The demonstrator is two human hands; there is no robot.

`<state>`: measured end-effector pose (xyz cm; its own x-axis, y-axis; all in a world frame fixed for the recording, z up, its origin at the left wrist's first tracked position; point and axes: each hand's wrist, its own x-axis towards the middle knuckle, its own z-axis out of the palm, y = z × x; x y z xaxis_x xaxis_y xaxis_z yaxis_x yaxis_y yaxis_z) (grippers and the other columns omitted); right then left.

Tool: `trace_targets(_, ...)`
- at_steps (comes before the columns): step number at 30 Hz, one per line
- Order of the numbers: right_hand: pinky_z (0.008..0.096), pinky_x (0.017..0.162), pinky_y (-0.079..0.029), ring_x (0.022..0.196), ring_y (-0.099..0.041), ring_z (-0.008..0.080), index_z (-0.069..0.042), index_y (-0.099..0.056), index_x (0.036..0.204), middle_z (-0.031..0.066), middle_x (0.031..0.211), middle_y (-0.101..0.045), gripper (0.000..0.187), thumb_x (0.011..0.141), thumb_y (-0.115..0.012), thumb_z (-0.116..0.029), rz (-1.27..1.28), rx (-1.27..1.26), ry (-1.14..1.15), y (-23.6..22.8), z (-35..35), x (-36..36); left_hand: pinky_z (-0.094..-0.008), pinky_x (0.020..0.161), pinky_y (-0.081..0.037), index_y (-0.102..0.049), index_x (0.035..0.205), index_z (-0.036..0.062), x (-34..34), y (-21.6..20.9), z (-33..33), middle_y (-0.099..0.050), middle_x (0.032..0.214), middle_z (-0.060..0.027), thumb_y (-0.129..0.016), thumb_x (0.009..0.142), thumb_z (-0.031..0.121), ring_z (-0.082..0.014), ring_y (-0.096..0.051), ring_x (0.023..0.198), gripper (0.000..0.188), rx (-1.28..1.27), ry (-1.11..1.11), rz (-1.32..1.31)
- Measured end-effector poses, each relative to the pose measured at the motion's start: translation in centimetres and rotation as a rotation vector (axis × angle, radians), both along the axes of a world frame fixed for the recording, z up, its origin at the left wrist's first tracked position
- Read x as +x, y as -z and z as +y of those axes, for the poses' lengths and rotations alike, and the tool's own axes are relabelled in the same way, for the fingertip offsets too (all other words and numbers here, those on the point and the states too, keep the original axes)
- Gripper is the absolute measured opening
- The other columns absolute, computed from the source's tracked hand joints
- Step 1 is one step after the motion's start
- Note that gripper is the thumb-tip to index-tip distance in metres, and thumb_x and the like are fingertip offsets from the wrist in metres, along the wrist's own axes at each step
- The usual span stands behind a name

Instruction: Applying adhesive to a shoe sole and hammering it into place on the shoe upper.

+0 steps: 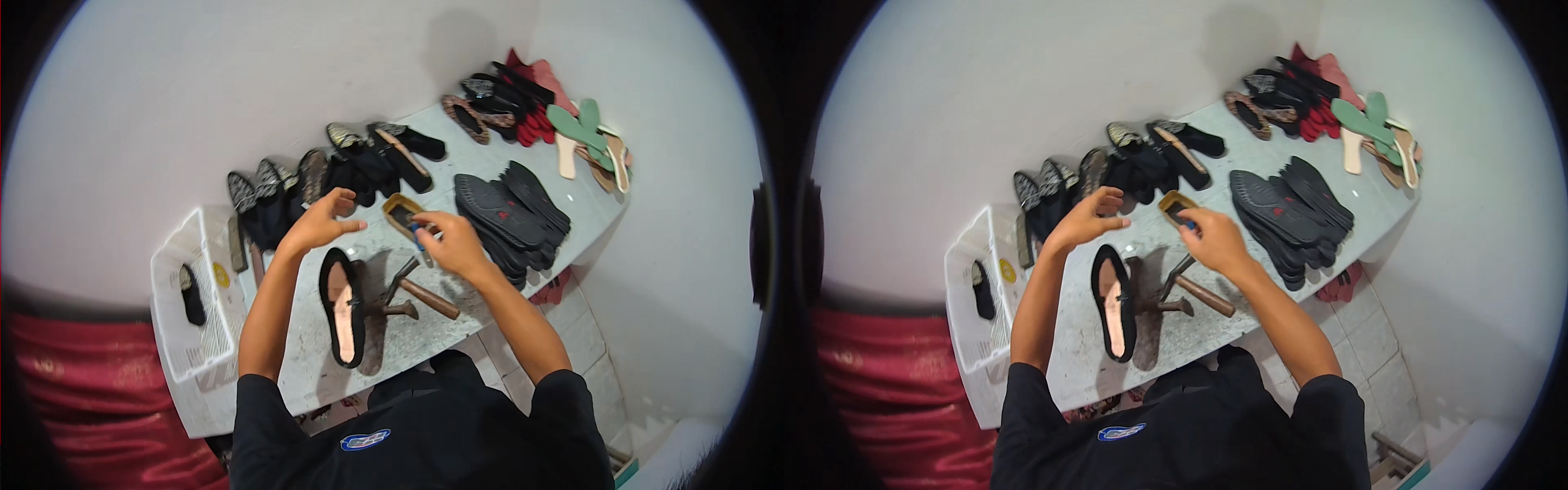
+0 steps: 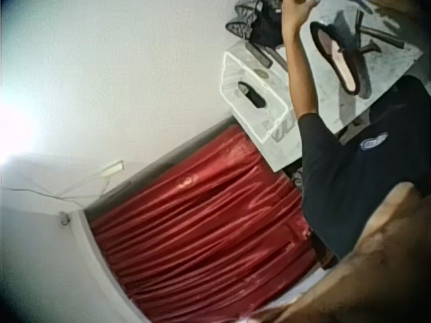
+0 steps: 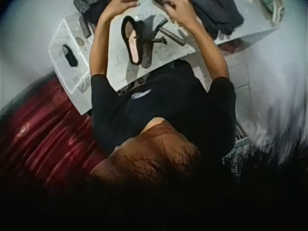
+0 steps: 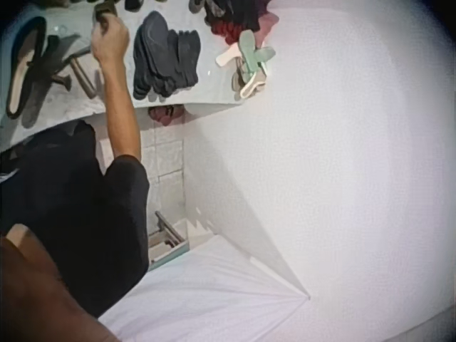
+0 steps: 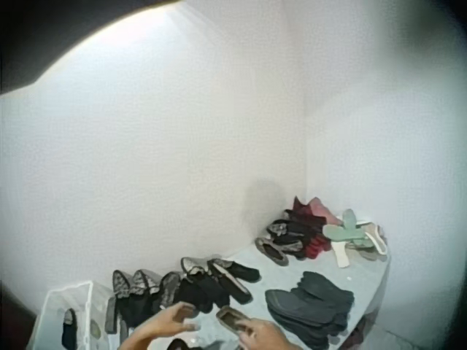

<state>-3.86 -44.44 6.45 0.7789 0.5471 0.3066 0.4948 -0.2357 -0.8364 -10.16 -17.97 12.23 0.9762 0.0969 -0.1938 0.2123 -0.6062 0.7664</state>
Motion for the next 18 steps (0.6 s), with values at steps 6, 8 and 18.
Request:
trace_targets(6,0.0310,0.063,-0.053,0.068,-0.069,0.0247,0.001,-0.069,0.089,0.0175,0.078,-0.069,0.015,0.080,-0.064,-0.010,0.050,0.028,0.513,0.4,-13.2,5.4,-0.0334,0.088,-0.048,-0.060,0.115,-0.0015,12.2,1.2,-7.6,-0.066,0.109,-0.0134,-0.071,0.083,0.027,-0.0229,-0.063,0.101,0.044,-0.171,0.238,-0.015)
trace_targets(8,0.0322,0.064,-0.052,0.066,-0.069,0.0255,-0.001,-0.069,0.088,0.0170,0.074,-0.068,0.014,0.080,-0.064,-0.011,0.045,-0.031,0.640,2.7,-17.9,7.3,-0.0309,0.081,-0.049,-0.062,0.110,-0.0007,15.7,2.7,-11.2,-0.068,0.099,-0.0107,-0.071,0.082,0.027,-0.0185,-0.064,0.091,0.040,-0.157,0.295,-0.010)
trace_targets(18,0.0381,0.075,-0.053,0.078,-0.068,0.0314,-0.004,-0.070,0.091,0.0159,0.084,-0.070,0.020,0.076,-0.062,-0.015,0.128,-0.391,0.750,7.6,-25.0,13.8,-0.0346,0.081,-0.050,-0.065,0.094,0.0010,27.4,14.2,-24.3,-0.069,0.091,-0.0153,-0.068,0.076,0.020,-0.0271,-0.066,0.088,0.026,-0.112,0.498,-0.161)
